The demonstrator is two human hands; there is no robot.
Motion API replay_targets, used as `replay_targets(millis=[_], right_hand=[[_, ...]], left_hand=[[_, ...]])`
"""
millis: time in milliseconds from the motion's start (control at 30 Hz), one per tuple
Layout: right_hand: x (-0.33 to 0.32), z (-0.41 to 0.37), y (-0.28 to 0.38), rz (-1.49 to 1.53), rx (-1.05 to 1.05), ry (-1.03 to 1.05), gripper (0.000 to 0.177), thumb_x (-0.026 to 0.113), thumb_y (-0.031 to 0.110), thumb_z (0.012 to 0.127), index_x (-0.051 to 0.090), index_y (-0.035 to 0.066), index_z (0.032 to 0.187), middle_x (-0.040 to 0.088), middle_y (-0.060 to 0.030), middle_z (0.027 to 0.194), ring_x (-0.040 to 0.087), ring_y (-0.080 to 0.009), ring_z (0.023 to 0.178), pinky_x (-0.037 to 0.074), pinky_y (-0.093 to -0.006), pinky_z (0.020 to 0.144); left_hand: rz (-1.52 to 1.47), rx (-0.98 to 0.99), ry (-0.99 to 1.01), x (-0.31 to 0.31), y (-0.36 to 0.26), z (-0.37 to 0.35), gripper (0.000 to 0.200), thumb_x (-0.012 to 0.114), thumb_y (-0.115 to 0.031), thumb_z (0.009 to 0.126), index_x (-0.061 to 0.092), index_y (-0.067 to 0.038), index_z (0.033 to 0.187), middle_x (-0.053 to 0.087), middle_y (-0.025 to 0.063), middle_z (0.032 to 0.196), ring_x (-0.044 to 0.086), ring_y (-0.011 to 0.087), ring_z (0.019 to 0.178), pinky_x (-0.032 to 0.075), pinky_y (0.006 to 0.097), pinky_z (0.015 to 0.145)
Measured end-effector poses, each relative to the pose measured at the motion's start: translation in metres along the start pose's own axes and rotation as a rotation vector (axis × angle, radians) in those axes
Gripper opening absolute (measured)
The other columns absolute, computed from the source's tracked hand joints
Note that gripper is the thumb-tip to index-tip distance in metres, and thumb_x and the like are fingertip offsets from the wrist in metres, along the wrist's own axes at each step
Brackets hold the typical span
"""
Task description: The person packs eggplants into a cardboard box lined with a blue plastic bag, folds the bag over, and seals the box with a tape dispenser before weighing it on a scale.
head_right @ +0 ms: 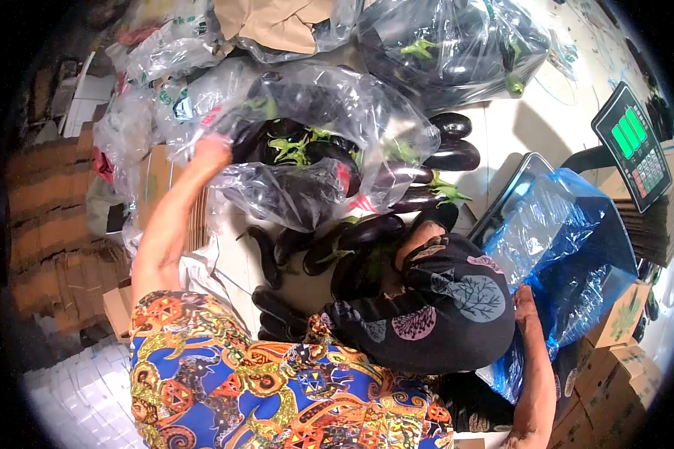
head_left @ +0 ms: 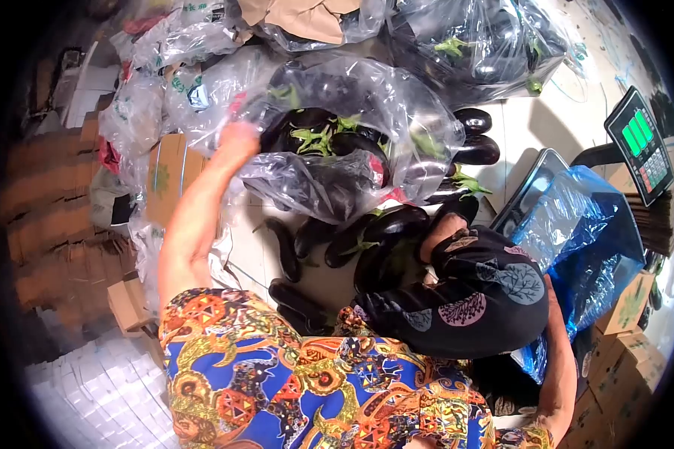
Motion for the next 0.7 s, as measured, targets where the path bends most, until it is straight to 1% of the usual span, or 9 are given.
replay_targets(millis=[67,167,267,300,400,433,533,600,700], right_hand=[[0.001,0.001,-0.003,-0.021,-0.013,-0.001,0.032,0.059,0.013,0.079,0.057,0.001,0.109,0.062,-0.0152,0.096,0.060,-0.0318,0.092,0.046,-0.0390,0.080],[0.000,0.000,-0.004,-0.049,-0.038,-0.008,0.031,0.059,0.012,0.078,0.058,0.001,0.107,0.062,-0.0155,0.094,0.060,-0.0325,0.090,0.046,-0.0393,0.078],[0.000,-0.003,-0.009,-0.063,-0.068,-0.028,0.031,0.060,0.012,0.077,0.058,0.001,0.106,0.062,-0.0158,0.091,0.060,-0.0332,0.088,0.046,-0.0396,0.077],[0.000,-0.005,-0.009,-0.071,-0.087,-0.033,0.030,0.060,0.012,0.077,0.058,0.001,0.105,0.062,-0.0158,0.091,0.060,-0.0334,0.087,0.046,-0.0397,0.076],[-0.006,-0.014,0.023,-0.103,-0.198,-0.048,0.030,0.061,0.011,0.075,0.058,0.001,0.104,0.062,-0.0161,0.088,0.060,-0.0340,0.085,0.046,-0.0400,0.074],[-0.017,-0.020,0.042,-0.186,-0.294,-0.042,0.028,0.061,0.010,0.074,0.057,0.001,0.100,0.061,-0.0159,0.085,0.059,-0.0333,0.081,0.046,-0.0396,0.069],[-0.030,-0.014,0.063,0.189,-0.121,0.036,0.016,0.058,0.006,0.075,0.055,-0.003,0.088,0.058,-0.0205,0.074,0.052,-0.0333,0.063,0.043,-0.0409,0.057],[-0.067,-0.032,0.135,-0.102,-0.204,0.017,0.014,0.059,0.005,0.077,0.054,-0.006,0.085,0.057,-0.0230,0.071,0.049,-0.0336,0.059,0.041,-0.0419,0.055],[-0.091,-0.042,0.174,-0.028,-0.221,-0.033,0.017,0.060,0.005,0.079,0.053,-0.009,0.086,0.058,-0.0267,0.074,0.057,-0.0382,0.065,0.045,-0.0432,0.061]], left_hand=[[-0.078,-0.173,-0.205,-0.024,0.029,-0.012,0.040,0.063,-0.012,0.078,0.065,-0.011,0.118,0.065,0.0224,0.112,0.062,0.0383,0.106,0.048,0.0452,0.094],[-0.015,0.320,-0.897,-0.033,0.014,-0.030,0.058,0.072,-0.019,0.077,0.052,-0.007,0.130,0.059,0.0267,0.118,0.061,0.0443,0.104,0.051,0.0499,0.087],[-0.275,-0.082,-0.353,0.012,0.041,0.015,0.068,0.077,-0.018,0.075,0.047,-0.007,0.135,0.055,0.0280,0.123,0.058,0.0427,0.112,0.049,0.0507,0.091],[-0.354,-0.228,-0.264,0.019,0.054,0.021,0.068,0.078,-0.020,0.072,0.050,-0.005,0.132,0.057,0.0277,0.122,0.057,0.0431,0.114,0.047,0.0519,0.094],[-0.067,-0.251,-0.218,-0.014,0.040,0.016,0.066,0.078,-0.021,0.069,0.053,-0.003,0.129,0.057,0.0248,0.125,0.057,0.0406,0.114,0.045,0.0468,0.100],[-0.073,-0.187,-0.250,-0.033,0.030,0.007,0.065,0.079,-0.029,0.065,0.060,-0.002,0.121,0.063,0.0231,0.119,0.061,0.0382,0.109,0.047,0.0437,0.097],[-0.310,-0.113,-0.059,-0.050,0.024,-0.001,0.063,0.079,-0.034,0.061,0.066,-0.001,0.113,0.067,0.0200,0.113,0.064,0.0345,0.104,0.049,0.0395,0.094],[-0.580,0.214,-0.027,-0.044,0.011,-0.002,0.063,0.079,-0.037,0.061,0.066,0.001,0.109,0.071,0.0125,0.096,0.067,0.0242,0.089,0.051,0.0355,0.082],[-0.972,0.433,0.378,-0.058,-0.052,-0.041,0.055,0.077,-0.028,0.068,0.065,0.001,0.112,0.069,0.0073,0.100,0.063,0.0140,0.094,0.050,0.0314,0.086]])
Point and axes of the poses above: each hand's wrist, its own z-axis towards the middle knuckle, its own x-axis out of the palm, y = z × x, the point moved 9 cm from there along z, towards the middle knuckle
